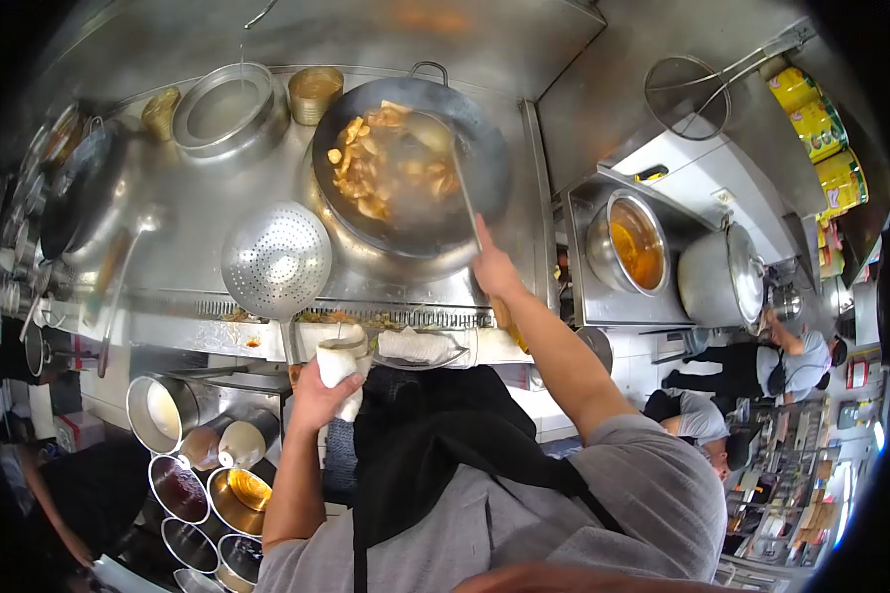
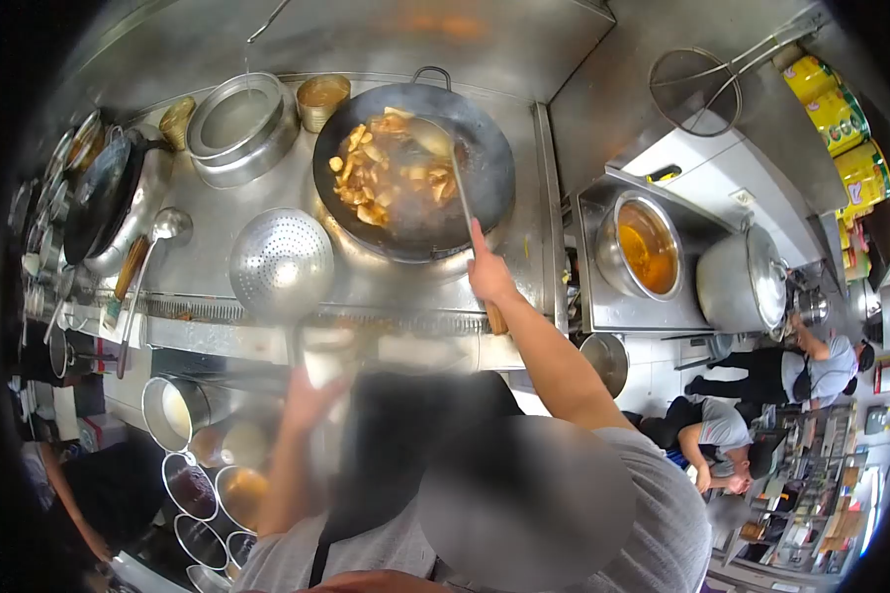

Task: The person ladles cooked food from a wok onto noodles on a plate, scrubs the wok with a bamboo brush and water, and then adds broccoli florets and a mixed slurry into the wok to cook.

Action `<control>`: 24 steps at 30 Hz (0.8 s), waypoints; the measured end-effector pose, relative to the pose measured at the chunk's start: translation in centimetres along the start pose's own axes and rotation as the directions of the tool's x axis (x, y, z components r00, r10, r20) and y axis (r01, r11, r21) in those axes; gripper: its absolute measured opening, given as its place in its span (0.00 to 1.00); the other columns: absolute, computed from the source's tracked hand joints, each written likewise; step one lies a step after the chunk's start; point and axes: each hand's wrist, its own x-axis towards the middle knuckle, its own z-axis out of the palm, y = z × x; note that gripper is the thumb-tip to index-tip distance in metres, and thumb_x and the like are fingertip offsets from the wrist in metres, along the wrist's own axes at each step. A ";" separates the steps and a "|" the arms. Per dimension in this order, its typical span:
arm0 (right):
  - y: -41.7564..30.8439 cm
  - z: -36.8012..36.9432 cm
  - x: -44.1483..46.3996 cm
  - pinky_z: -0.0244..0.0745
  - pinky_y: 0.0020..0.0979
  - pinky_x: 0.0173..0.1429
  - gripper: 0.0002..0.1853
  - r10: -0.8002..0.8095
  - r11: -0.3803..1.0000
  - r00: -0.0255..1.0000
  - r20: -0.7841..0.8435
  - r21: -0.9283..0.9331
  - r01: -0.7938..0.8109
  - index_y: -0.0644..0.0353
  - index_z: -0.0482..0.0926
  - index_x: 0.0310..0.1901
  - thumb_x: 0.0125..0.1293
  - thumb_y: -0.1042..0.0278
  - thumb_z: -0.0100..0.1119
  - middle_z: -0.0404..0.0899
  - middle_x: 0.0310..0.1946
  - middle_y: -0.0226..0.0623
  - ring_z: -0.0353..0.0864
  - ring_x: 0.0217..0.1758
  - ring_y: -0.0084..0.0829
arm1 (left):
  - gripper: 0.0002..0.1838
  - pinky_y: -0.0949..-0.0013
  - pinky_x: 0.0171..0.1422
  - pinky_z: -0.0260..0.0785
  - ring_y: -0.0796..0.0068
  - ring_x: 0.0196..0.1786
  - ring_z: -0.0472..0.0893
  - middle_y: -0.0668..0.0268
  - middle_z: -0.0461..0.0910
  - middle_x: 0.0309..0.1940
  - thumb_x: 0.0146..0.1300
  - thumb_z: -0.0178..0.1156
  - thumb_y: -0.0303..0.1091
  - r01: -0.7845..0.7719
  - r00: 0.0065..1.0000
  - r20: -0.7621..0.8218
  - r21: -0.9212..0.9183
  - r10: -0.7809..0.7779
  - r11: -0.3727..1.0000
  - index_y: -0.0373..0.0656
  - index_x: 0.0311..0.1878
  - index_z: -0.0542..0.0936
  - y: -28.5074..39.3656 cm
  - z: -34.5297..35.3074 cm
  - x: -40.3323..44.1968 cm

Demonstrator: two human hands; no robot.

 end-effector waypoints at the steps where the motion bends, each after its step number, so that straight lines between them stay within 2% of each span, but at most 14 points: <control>1: 0.4 0.4 -1.2 0.72 0.33 0.23 0.42 0.006 1.000 1.000 -0.002 0.011 -0.006 0.39 0.39 0.76 0.66 0.72 0.50 0.74 0.28 0.35 0.72 0.20 0.24 | 0.18 0.70 0.45 0.71 0.79 0.38 0.77 0.68 0.80 0.37 0.54 0.69 0.31 -0.059 0.998 -0.007 -0.001 0.059 0.998 0.37 0.47 0.77 0.0 0.3 0.2; 3: 1.4 1.0 -5.2 0.68 0.31 0.22 0.44 -0.128 0.978 0.986 -0.110 0.150 0.144 0.37 0.38 0.76 0.64 0.77 0.49 0.67 0.19 0.30 0.69 0.19 0.23 | 0.20 0.70 0.46 0.71 0.79 0.39 0.76 0.68 0.80 0.38 0.54 0.69 0.30 -0.041 0.999 -0.028 -0.025 0.040 0.999 0.37 0.49 0.76 -0.4 0.9 -0.6; 4: -0.7 -0.8 -7.0 0.68 0.31 0.22 0.44 -0.135 0.977 0.985 -0.109 0.154 0.150 0.37 0.38 0.76 0.64 0.77 0.49 0.67 0.19 0.30 0.69 0.19 0.23 | 0.20 0.70 0.46 0.71 0.79 0.39 0.77 0.68 0.80 0.39 0.54 0.69 0.29 -0.033 0.998 -0.054 -0.120 0.027 0.992 0.37 0.50 0.76 -0.9 1.2 -1.2; 5: -2.8 -3.4 -8.9 0.67 0.30 0.21 0.44 0.023 0.839 0.977 0.210 0.527 -0.133 0.36 0.39 0.76 0.64 0.76 0.49 0.66 0.20 0.29 0.68 0.19 0.22 | 0.21 0.70 0.47 0.71 0.79 0.39 0.77 0.68 0.80 0.39 0.54 0.69 0.29 -0.035 0.997 -0.072 -0.167 0.024 0.985 0.37 0.50 0.76 -0.9 1.4 -1.5; 6: -4.2 -5.2 -9.6 0.66 0.30 0.20 0.43 0.033 0.533 0.840 0.542 0.701 -0.473 0.35 0.39 0.76 0.65 0.76 0.49 0.66 0.21 0.29 0.67 0.18 0.22 | 0.21 0.71 0.47 0.71 0.79 0.40 0.77 0.68 0.80 0.39 0.54 0.68 0.28 -0.039 0.996 -0.090 -0.213 0.021 0.976 0.37 0.51 0.76 -1.0 1.7 -1.8; 9: 0.2 -4.4 -3.2 0.64 0.28 0.19 0.43 -0.118 0.408 0.811 0.572 0.773 -0.486 0.33 0.39 0.75 0.66 0.76 0.48 0.65 0.22 0.28 0.66 0.18 0.21 | 0.21 0.71 0.48 0.71 0.79 0.41 0.77 0.68 0.80 0.40 0.54 0.67 0.27 -0.007 0.994 -0.111 -0.220 -0.018 0.975 0.36 0.52 0.76 -1.1 2.5 -2.3; 10: 0.6 -4.5 -1.5 0.66 0.30 0.18 0.42 -0.088 0.470 0.848 0.523 0.772 -0.427 0.33 0.40 0.75 0.66 0.76 0.49 0.72 0.25 0.33 0.68 0.18 0.24 | 0.21 0.71 0.48 0.70 0.79 0.41 0.77 0.69 0.80 0.40 0.54 0.67 0.28 -0.010 0.994 -0.112 -0.228 -0.016 0.974 0.36 0.51 0.76 -0.4 3.0 -2.3; 11: 0.5 -4.1 -1.0 0.66 0.30 0.18 0.42 -0.093 0.464 0.847 0.524 0.776 -0.429 0.33 0.40 0.75 0.66 0.76 0.49 0.72 0.25 0.33 0.68 0.18 0.24 | 0.21 0.71 0.48 0.70 0.79 0.41 0.77 0.69 0.80 0.40 0.54 0.67 0.28 -0.008 0.993 -0.116 -0.219 -0.017 0.976 0.36 0.51 0.76 0.5 3.4 -2.2; 13: -0.1 -3.3 -0.2 0.72 0.34 0.23 0.42 0.039 0.882 0.963 0.267 0.445 -0.158 0.36 0.40 0.75 0.66 0.74 0.50 0.79 0.35 0.44 0.73 0.21 0.30 | 0.21 0.71 0.48 0.70 0.79 0.41 0.76 0.69 0.80 0.40 0.54 0.68 0.28 -0.010 0.994 -0.108 -0.074 0.002 0.997 0.36 0.51 0.76 2.3 4.0 -2.1; 16: 0.3 -2.2 -3.8 0.74 0.35 0.27 0.41 0.078 0.895 0.954 0.289 0.401 -0.194 0.37 0.41 0.75 0.66 0.75 0.49 0.79 0.42 0.49 0.76 0.26 0.34 | 0.21 0.72 0.49 0.69 0.79 0.41 0.76 0.69 0.80 0.39 0.53 0.68 0.29 -0.057 0.989 -0.140 -0.073 0.047 0.996 0.36 0.51 0.76 2.7 5.1 -2.1; 19: 2.6 -4.1 -5.3 0.74 0.34 0.27 0.40 0.024 0.833 0.922 0.386 0.503 -0.232 0.40 0.43 0.76 0.66 0.76 0.49 0.73 0.56 0.53 0.77 0.27 0.34 | 0.21 0.71 0.49 0.70 0.79 0.42 0.76 0.68 0.80 0.40 0.53 0.68 0.29 -0.081 0.980 -0.188 -0.109 0.059 0.991 0.36 0.50 0.76 3.7 6.6 -3.2; 21: 5.3 -6.2 -2.6 0.73 0.38 0.24 0.40 -0.140 0.765 0.844 0.518 0.597 -0.239 0.38 0.43 0.76 0.67 0.71 0.50 0.70 0.20 0.38 0.73 0.20 0.32 | 0.21 0.71 0.51 0.69 0.78 0.43 0.76 0.68 0.80 0.41 0.54 0.68 0.30 -0.016 0.983 -0.186 -0.100 -0.003 0.995 0.36 0.51 0.77 3.6 7.5 -4.1; 22: 5.5 -6.4 -1.7 0.73 0.38 0.24 0.40 -0.147 0.758 0.844 0.517 0.606 -0.239 0.38 0.43 0.76 0.67 0.71 0.50 0.70 0.20 0.38 0.73 0.20 0.32 | 0.21 0.71 0.51 0.69 0.78 0.43 0.76 0.67 0.80 0.42 0.54 0.68 0.30 -0.041 0.980 -0.196 -0.091 0.023 0.995 0.35 0.51 0.77 4.1 8.2 -4.4; 24: 5.0 -6.7 0.6 0.76 0.42 0.39 0.40 -0.158 0.867 0.948 0.278 0.498 -0.001 0.45 0.43 0.75 0.65 0.74 0.50 0.78 0.30 0.50 0.80 0.32 0.44 | 0.20 0.71 0.51 0.70 0.78 0.42 0.77 0.67 0.81 0.41 0.54 0.67 0.30 -0.078 0.975 -0.216 -0.096 0.056 0.992 0.35 0.50 0.77 4.4 9.5 -4.7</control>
